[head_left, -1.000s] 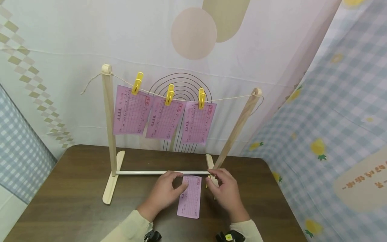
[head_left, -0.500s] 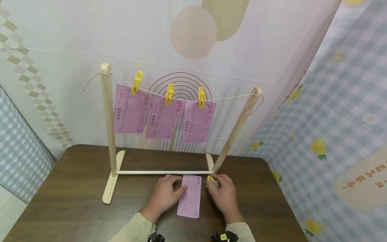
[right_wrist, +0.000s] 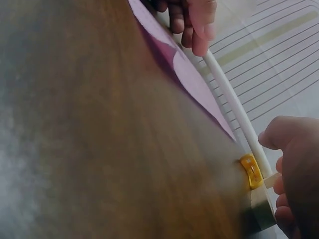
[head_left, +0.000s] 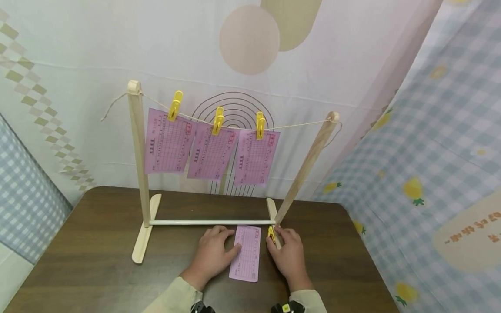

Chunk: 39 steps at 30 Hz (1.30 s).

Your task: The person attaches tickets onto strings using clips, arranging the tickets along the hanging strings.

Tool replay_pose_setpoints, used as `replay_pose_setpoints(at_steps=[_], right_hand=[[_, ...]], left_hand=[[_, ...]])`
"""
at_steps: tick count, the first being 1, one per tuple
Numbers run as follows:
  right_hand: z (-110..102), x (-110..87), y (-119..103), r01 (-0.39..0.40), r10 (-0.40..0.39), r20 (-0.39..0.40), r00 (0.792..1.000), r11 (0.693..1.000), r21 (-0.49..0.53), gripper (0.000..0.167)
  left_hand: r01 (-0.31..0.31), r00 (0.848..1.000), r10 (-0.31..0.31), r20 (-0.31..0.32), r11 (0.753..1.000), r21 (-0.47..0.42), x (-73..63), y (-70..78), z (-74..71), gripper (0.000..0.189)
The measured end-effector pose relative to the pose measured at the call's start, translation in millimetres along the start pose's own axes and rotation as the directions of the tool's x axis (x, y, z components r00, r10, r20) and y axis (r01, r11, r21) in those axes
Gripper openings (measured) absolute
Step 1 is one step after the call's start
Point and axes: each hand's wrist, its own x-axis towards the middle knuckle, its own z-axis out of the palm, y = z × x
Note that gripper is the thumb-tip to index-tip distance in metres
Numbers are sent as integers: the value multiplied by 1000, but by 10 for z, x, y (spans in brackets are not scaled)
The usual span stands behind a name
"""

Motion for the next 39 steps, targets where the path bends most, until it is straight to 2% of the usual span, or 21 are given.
replay_pose_setpoints(at_steps=[7, 14, 18, 24, 28, 34, 39], right_hand=[[29, -13, 9, -26, 27, 23, 999, 999, -47, 56], [61, -13, 29, 2, 0, 44, 999, 998, -64, 57], [65, -23, 29, 25, -22, 37, 999, 997, -75, 55], [81, -33, 48, 29, -27, 25, 999, 997, -75, 47], [92, -42, 58, 51, -51, 6, 999, 996, -67, 41], [100, -54, 78, 97, -97, -13, 995, 994, -44, 33], [99, -57, 81, 107, -107, -6, 994, 993, -46, 32]], left_hand=[[-4, 1000, 3, 30, 999, 53, -10, 14, 18, 69], [-37, 999, 35, 22, 993, 114, -38, 6, 55, 83], [-58, 998, 57, 11, 990, 125, -47, -17, 68, 80], [-112, 993, 116, -32, 988, 106, -79, -51, 65, 61], [-134, 989, 139, -48, 987, 93, -102, -49, 38, 55], [-165, 986, 167, -18, 982, 94, -117, -58, 6, 57], [-177, 984, 178, -5, 981, 83, -117, -80, 9, 70]])
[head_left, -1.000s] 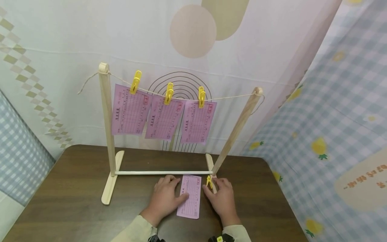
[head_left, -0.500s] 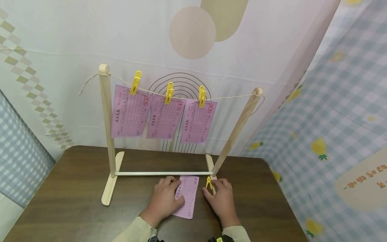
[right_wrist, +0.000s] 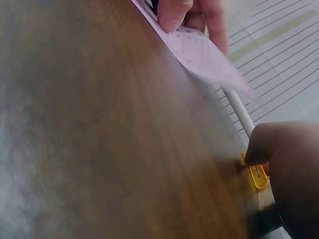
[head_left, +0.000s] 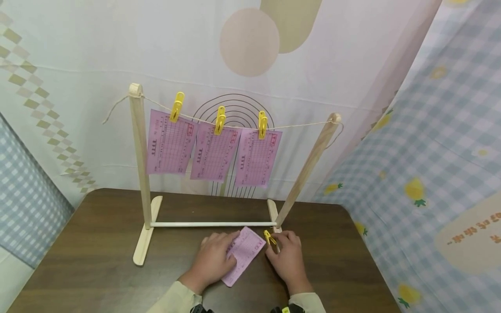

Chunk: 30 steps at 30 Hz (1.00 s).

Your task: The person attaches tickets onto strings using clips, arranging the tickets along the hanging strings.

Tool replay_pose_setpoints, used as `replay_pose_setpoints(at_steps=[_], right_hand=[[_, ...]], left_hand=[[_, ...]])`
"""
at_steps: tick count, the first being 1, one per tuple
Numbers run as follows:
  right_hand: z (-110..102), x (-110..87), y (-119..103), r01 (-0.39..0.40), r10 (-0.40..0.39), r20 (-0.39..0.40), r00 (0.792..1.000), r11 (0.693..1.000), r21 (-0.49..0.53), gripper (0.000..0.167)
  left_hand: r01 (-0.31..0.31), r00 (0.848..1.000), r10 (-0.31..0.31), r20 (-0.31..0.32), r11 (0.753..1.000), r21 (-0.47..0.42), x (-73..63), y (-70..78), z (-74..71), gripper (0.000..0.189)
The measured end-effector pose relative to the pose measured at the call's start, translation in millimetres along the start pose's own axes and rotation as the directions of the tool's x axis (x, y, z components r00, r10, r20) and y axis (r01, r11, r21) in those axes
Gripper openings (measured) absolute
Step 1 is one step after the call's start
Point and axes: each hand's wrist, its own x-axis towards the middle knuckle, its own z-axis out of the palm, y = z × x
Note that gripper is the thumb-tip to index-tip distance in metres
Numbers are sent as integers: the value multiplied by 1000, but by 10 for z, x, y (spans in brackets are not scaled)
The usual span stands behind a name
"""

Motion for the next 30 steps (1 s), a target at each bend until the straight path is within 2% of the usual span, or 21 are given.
replay_pose_setpoints(at_steps=[4, 7, 15, 22, 26, 30], right_hand=[[-3, -5, 11, 23, -23, 11, 1000, 1000, -1, 32], [1, -10, 23, 35, -35, 16, 999, 999, 12, 33], [11, -12, 21, 38, -38, 3, 999, 999, 17, 33], [16, 0, 10, 32, -32, 6, 999, 999, 22, 27], [8, -2, 6, 30, -30, 11, 999, 999, 21, 26], [-11, -6, -7, 21, -22, 29, 999, 1000, 12, 26]], left_hand=[[14, 1000, -14, -19, 999, -33, 2, -19, 21, 81], [12, 1000, -13, -27, 998, -55, -4, -26, 17, 79], [-26, 997, 19, -76, 995, -97, -21, -17, -18, 43], [14, 998, -25, -57, 984, -179, -28, 1, -76, 21], [78, 996, -87, -20, 962, -262, -25, 1, -88, 17], [159, 987, -161, 27, 909, -385, -13, 0, -93, 17]])
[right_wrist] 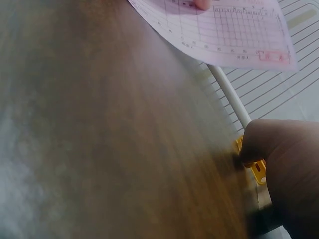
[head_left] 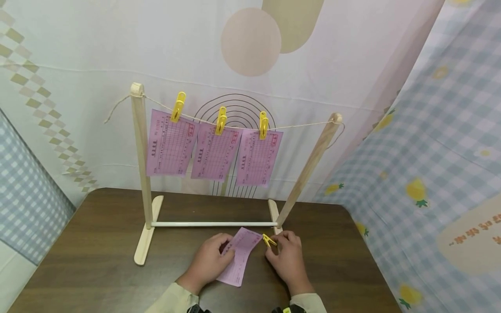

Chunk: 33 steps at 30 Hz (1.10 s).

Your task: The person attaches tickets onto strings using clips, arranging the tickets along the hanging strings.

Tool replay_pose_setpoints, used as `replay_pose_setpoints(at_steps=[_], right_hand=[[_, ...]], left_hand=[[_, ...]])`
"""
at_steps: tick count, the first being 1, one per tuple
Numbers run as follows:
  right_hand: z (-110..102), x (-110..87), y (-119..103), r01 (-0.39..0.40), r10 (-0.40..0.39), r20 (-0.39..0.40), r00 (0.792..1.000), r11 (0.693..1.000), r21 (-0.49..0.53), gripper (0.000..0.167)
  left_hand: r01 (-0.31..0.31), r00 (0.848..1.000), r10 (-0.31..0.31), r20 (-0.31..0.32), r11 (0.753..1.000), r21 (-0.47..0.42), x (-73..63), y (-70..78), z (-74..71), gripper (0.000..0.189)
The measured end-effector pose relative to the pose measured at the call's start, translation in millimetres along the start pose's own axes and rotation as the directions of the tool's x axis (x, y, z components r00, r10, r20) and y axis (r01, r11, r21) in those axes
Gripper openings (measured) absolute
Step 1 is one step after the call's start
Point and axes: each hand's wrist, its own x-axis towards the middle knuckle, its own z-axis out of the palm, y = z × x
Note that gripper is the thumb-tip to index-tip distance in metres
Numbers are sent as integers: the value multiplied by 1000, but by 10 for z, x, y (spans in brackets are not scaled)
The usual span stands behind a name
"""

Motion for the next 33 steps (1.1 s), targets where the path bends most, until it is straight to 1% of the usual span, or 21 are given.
replay_pose_setpoints(at_steps=[4, 9, 14, 18, 22, 25, 29, 31, 33], right_hand=[[-18, -1, -5, 0, 0, 15, 1000, 1000, -18, 26], [-33, 11, -15, 12, -12, 6, 1000, 1000, -24, 27], [-41, 15, -16, 27, -27, -35, 999, 1000, -3, 29], [-46, 17, -11, 44, -43, -68, 997, 999, 14, 32], [-61, 26, -7, 48, -45, -76, 996, 998, 44, 32], [-91, 32, -4, 30, -26, -46, 999, 996, 85, 31], [-148, 35, -5, -21, 16, 33, 999, 985, 170, 34], [-166, 39, -4, -42, 30, 57, 998, 973, 226, 37], [-171, 50, -8, -63, 48, 57, 997, 951, 303, 43]], left_hand=[[58, 998, -59, -5, 993, -99, -1, 21, -13, 16], [84, 996, -90, -24, 981, -173, -16, 46, -42, 15], [102, 993, -114, -41, 969, -223, -22, 55, -62, 12], [127, 989, -141, -40, 960, -249, -26, 51, -72, 9], [137, 988, -152, -37, 956, -261, -27, 35, -76, 6], [137, 988, -152, -35, 953, -269, -27, 24, -76, 5], [143, 987, -157, -29, 953, -265, -23, 17, -74, 4], [148, 987, -161, -29, 954, -262, -21, 20, -76, 4], [151, 986, -164, -28, 954, -259, -21, 23, -78, 4]])
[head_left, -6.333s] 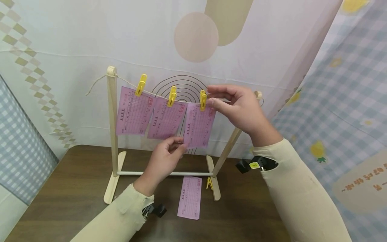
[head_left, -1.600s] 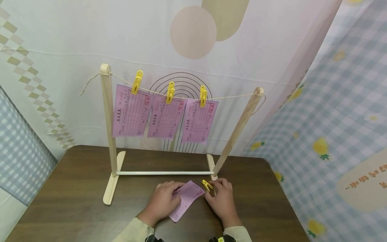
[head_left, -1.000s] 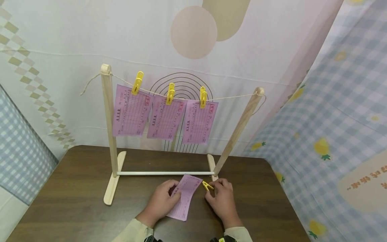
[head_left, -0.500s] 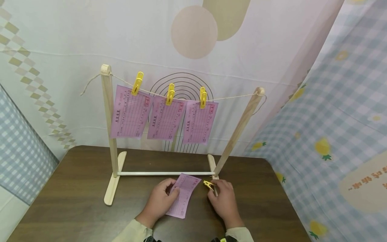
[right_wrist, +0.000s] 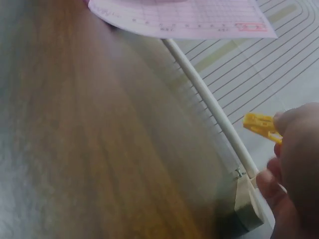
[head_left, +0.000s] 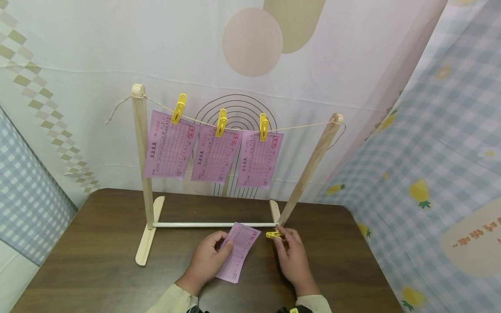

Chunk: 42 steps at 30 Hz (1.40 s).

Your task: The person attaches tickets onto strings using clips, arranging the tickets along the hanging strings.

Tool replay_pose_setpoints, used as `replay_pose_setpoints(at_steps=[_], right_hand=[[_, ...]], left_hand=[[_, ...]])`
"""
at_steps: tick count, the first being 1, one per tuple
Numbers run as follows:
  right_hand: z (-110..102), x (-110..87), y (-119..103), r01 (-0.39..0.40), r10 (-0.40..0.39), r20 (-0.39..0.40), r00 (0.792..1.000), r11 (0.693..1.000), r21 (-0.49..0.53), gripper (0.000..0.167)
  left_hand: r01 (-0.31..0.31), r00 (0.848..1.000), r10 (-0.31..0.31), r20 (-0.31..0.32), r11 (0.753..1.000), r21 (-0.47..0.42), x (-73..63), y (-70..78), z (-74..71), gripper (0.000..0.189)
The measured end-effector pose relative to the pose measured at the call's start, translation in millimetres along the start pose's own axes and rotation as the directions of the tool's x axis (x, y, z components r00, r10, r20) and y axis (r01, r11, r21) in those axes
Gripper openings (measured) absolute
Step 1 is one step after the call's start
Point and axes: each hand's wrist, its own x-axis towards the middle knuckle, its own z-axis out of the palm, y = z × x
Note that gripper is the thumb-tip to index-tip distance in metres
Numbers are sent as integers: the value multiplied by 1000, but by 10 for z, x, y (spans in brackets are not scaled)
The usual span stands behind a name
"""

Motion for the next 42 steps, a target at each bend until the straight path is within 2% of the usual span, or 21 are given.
replay_pose_setpoints(at_steps=[3, 7, 9, 12, 19, 27, 31, 36, 42], right_hand=[[6, 16, 3, -46, 52, -23, 998, 980, 193, 51], [-13, 27, -22, -113, 138, -28, 990, 895, 431, 51], [-34, 27, -40, -135, 166, -21, 986, 867, 479, 47], [-61, 30, -68, -160, 187, -4, 982, 851, 501, 42], [-94, 47, -95, -148, 159, 23, 987, 847, 511, 40], [-113, 80, -90, -141, 136, 50, 989, 822, 551, 40], [-149, 96, -129, -113, 106, 44, 993, 833, 541, 38], [-220, 126, -206, -28, 28, 7, 1000, 865, 501, 35], [-350, 197, -365, 45, -34, -33, 999, 889, 456, 34]], left_hand=[[-1, 1000, 1, -2, 1000, -2, -2, 1, 6, 4], [0, 1000, 0, -3, 1000, -4, -1, -5, 14, 4], [7, 1000, -7, -1, 1000, -14, -1, -4, 16, 4], [17, 1000, -17, 4, 999, -39, 2, 2, 18, 4], [30, 999, -27, 24, 993, -112, 46, 49, 4, 8], [-15, 1000, 15, 3, 995, -102, 102, 133, -55, 11], [-25, 1000, 26, 7, 995, -94, 130, 170, -93, 12], [-54, 999, 53, -9, 994, -95, 158, 213, -124, 13], [-79, 997, 78, -23, 994, -73, 173, 268, -135, 12]])
